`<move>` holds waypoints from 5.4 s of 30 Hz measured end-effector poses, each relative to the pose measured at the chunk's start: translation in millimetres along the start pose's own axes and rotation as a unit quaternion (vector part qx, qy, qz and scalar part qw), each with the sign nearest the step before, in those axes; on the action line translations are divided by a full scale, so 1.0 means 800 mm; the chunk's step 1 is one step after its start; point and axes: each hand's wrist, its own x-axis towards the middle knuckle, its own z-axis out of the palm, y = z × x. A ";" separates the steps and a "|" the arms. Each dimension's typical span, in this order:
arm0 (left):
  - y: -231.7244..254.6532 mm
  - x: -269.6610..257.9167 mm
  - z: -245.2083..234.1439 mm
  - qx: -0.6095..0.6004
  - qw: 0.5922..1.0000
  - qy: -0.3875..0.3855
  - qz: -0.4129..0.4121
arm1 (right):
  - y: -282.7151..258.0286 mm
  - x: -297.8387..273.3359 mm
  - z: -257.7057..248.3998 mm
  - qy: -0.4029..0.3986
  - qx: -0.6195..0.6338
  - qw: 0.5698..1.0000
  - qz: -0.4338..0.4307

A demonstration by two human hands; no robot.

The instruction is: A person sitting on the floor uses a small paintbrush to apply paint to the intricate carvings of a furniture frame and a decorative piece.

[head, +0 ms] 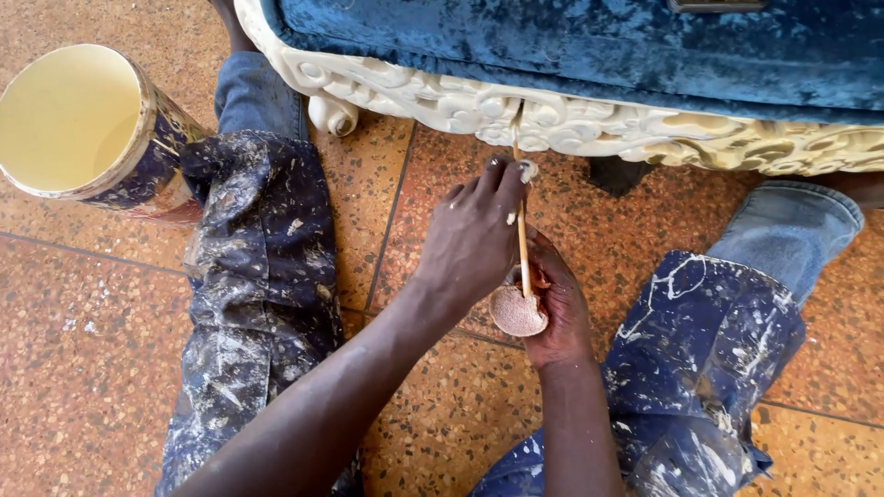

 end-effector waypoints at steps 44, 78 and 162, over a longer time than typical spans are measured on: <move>-0.010 -0.010 -0.016 -0.196 0.951 0.239 0.032 | -0.018 -0.020 0.012 -0.041 -0.001 0.999 -0.001; -0.005 0.027 0.000 -0.038 0.998 0.051 0.016 | -0.043 -0.028 -0.005 -0.021 0.022 0.999 0.012; 0.040 -0.002 -0.048 -0.136 0.979 0.136 -0.073 | -0.029 0.004 0.004 -0.116 0.029 0.993 -0.014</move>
